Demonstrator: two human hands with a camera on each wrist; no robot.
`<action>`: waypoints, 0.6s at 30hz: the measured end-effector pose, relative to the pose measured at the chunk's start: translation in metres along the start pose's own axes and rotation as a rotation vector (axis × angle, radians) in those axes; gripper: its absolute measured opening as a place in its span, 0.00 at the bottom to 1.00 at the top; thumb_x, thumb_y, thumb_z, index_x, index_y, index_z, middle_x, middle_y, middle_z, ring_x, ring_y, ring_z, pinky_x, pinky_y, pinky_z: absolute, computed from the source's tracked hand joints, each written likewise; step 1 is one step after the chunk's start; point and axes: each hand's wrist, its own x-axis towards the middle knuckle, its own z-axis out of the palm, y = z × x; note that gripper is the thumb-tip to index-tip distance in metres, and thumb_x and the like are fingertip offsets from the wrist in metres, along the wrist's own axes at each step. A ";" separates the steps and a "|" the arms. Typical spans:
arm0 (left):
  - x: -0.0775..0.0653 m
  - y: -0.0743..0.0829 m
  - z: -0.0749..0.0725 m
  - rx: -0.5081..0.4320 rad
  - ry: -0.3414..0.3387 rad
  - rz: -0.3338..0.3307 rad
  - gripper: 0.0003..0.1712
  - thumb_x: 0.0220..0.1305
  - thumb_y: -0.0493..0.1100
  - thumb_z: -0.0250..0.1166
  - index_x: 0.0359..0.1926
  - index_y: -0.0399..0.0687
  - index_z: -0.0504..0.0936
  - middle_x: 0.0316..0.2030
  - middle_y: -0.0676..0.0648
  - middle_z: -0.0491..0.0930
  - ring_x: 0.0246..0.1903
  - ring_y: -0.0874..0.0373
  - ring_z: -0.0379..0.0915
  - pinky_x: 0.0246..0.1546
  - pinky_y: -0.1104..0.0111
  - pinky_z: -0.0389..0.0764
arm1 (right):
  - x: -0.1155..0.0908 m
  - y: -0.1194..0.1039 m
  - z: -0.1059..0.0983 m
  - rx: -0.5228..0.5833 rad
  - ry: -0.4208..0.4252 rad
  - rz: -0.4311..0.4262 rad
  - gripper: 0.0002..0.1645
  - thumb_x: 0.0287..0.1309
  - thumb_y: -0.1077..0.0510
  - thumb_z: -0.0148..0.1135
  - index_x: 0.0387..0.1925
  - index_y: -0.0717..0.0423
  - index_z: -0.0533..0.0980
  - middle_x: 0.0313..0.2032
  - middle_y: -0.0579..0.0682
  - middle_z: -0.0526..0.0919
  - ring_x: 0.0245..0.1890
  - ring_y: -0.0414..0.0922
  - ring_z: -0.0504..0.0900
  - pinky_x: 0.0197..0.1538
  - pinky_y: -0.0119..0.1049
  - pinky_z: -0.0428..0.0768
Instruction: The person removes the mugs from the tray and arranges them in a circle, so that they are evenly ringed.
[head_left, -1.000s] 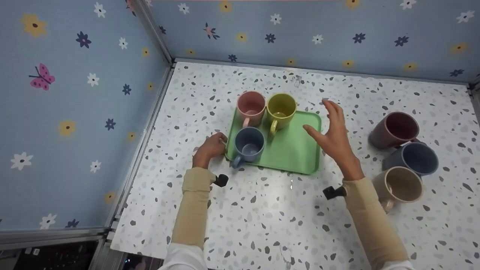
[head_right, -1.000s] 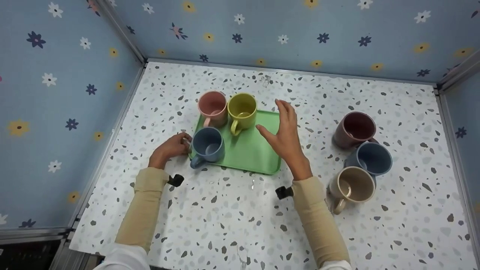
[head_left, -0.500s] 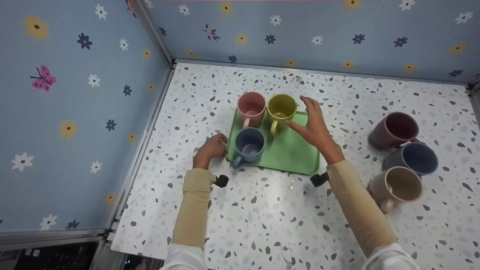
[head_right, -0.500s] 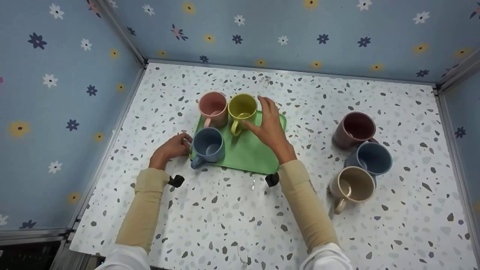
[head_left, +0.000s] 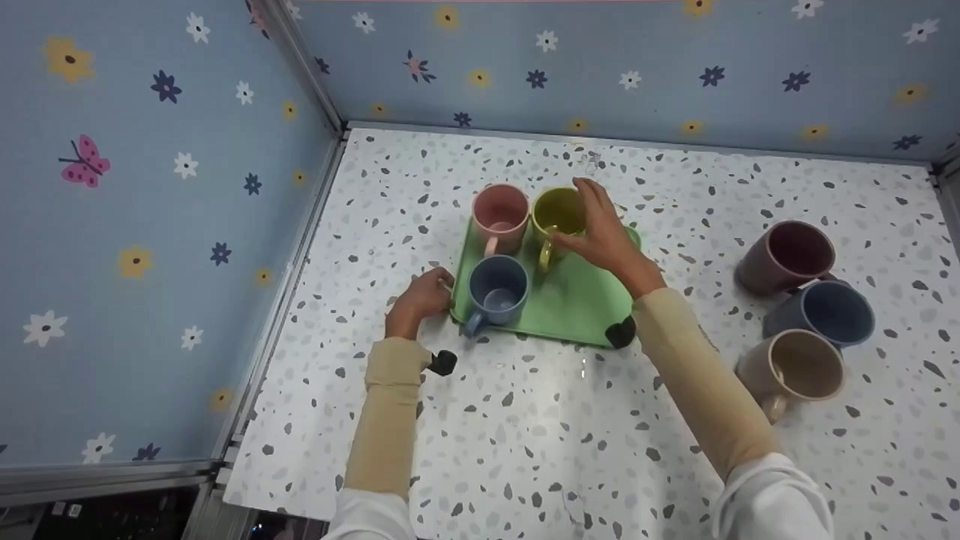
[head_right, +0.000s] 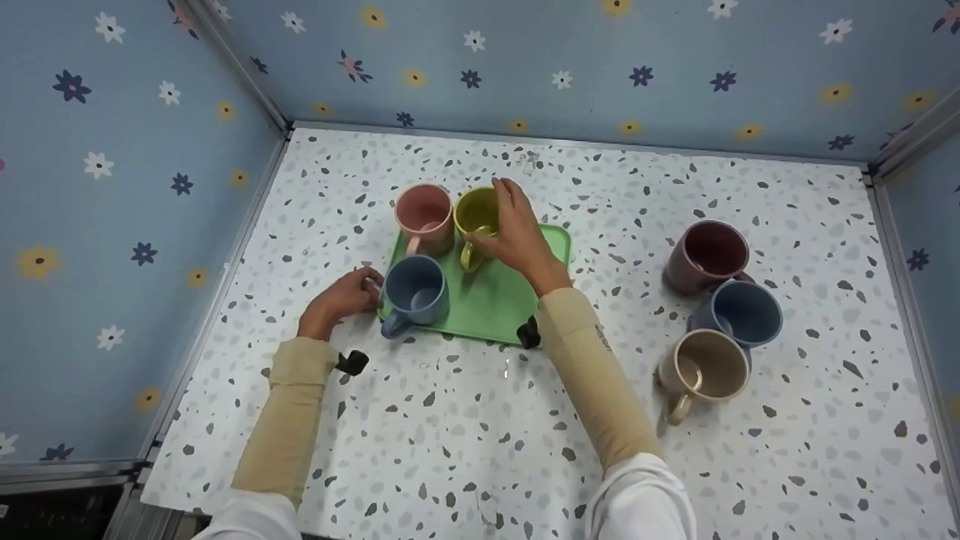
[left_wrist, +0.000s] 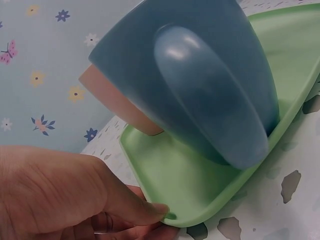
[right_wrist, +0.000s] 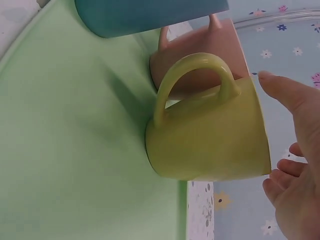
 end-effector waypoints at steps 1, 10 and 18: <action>0.000 0.000 0.000 -0.002 -0.003 -0.003 0.23 0.56 0.34 0.50 0.54 0.40 0.72 0.44 0.39 0.75 0.41 0.50 0.69 0.48 0.59 0.70 | 0.002 0.000 0.001 -0.002 -0.009 0.008 0.58 0.50 0.44 0.71 0.73 0.56 0.49 0.72 0.58 0.50 0.72 0.53 0.52 0.70 0.49 0.57; 0.000 -0.002 -0.001 0.015 -0.001 0.002 0.22 0.57 0.35 0.49 0.54 0.41 0.72 0.43 0.39 0.75 0.40 0.50 0.68 0.45 0.60 0.70 | 0.007 0.002 0.007 0.052 -0.068 0.056 0.62 0.46 0.44 0.73 0.74 0.53 0.46 0.73 0.57 0.50 0.71 0.53 0.54 0.70 0.49 0.57; 0.003 -0.002 0.001 0.018 0.003 -0.001 0.22 0.58 0.35 0.47 0.54 0.42 0.72 0.46 0.39 0.75 0.41 0.50 0.68 0.46 0.61 0.69 | 0.003 0.005 0.012 0.085 0.047 0.045 0.58 0.41 0.45 0.76 0.70 0.54 0.56 0.66 0.53 0.65 0.65 0.48 0.65 0.67 0.45 0.63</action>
